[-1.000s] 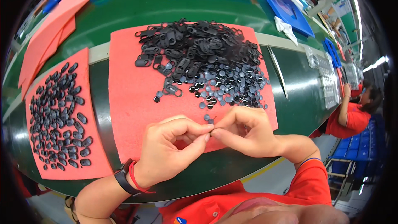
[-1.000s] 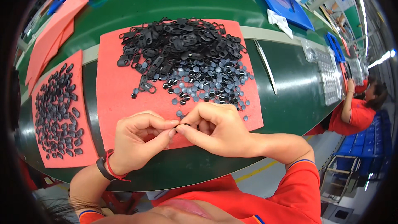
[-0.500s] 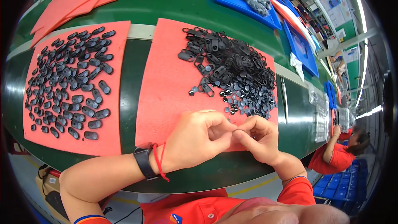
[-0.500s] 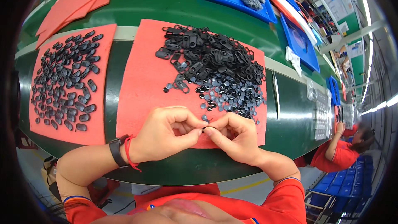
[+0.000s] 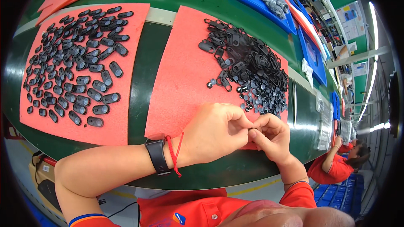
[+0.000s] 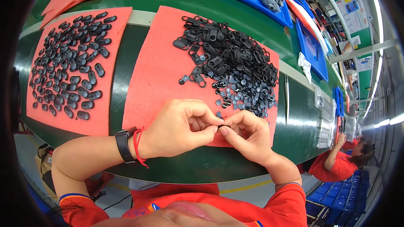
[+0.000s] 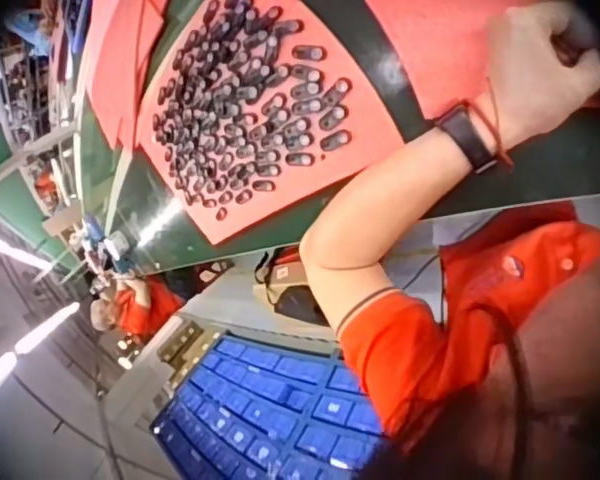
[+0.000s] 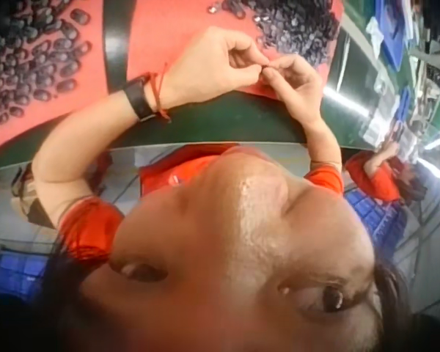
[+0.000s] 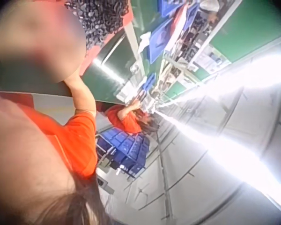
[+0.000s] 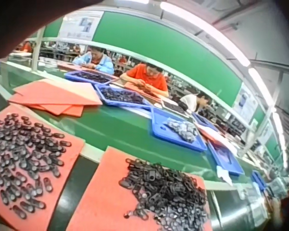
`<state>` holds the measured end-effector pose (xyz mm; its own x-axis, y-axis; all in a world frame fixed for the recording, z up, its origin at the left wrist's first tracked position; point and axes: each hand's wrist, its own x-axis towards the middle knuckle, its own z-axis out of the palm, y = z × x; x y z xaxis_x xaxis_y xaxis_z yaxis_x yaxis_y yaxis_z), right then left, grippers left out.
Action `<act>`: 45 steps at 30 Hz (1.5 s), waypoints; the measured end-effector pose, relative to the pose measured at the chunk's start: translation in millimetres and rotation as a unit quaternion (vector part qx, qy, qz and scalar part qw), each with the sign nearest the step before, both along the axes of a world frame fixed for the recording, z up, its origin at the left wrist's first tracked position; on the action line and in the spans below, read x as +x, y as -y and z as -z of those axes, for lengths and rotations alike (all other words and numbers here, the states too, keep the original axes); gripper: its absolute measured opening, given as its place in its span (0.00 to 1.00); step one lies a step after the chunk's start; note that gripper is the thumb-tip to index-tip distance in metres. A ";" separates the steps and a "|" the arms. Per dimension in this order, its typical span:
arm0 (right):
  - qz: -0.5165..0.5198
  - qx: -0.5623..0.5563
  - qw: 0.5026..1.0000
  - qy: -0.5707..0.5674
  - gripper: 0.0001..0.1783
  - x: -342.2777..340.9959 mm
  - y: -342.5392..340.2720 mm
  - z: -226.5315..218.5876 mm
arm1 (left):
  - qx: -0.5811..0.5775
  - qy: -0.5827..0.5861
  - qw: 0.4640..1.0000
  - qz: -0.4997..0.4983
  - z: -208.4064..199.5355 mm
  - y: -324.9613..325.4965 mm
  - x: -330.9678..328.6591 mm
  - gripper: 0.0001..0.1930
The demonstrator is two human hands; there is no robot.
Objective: The person assembles small black plastic components by fitting small pieces onto them by hand and using tweezers, placing the completed parts onto a red pad.
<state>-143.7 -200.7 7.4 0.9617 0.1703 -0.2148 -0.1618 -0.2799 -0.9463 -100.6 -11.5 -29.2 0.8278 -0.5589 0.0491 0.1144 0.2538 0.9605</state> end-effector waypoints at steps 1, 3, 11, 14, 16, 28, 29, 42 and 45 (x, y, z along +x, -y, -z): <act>0.003 -0.003 1.000 0.000 0.04 -0.5 0.5 0.0 | 0.009 0.016 1.000 -0.001 0.4 0.4 0.4 0.05; -0.004 -0.013 1.000 0.003 0.04 -1.8 1.0 0.0 | 0.018 0.030 0.999 -0.003 0.6 -1.6 0.3 0.04; -0.009 -0.017 1.000 0.022 0.04 -2.1 -0.4 2.1 | 0.028 0.083 0.996 -0.012 1.4 -2.6 0.8 0.05; -0.003 0.000 1.000 0.023 0.04 -2.1 -0.6 1.9 | 0.009 0.049 0.999 -0.008 3.1 0.9 0.3 0.05; -0.003 -0.009 0.999 0.039 0.04 -1.5 0.9 2.4 | 0.008 0.038 0.999 -0.004 2.4 3.1 1.2 0.04; 0.008 0.000 0.999 0.034 0.03 -2.2 -6.2 0.3 | -0.024 -0.033 0.999 0.024 -3.3 -2.9 2.5 0.03; 0.005 0.002 1.000 0.026 0.03 -3.4 -3.1 2.8 | 0.003 -0.024 0.999 0.027 -6.2 -4.5 1.7 0.03; 0.003 0.053 0.999 0.000 0.07 9.8 6.9 6.1 | 0.021 -0.086 0.995 0.048 -7.7 3.1 9.8 0.09; 0.014 0.070 0.997 -0.029 0.08 16.5 10.7 3.5 | 0.015 -0.075 0.996 0.050 -7.4 6.6 15.6 0.11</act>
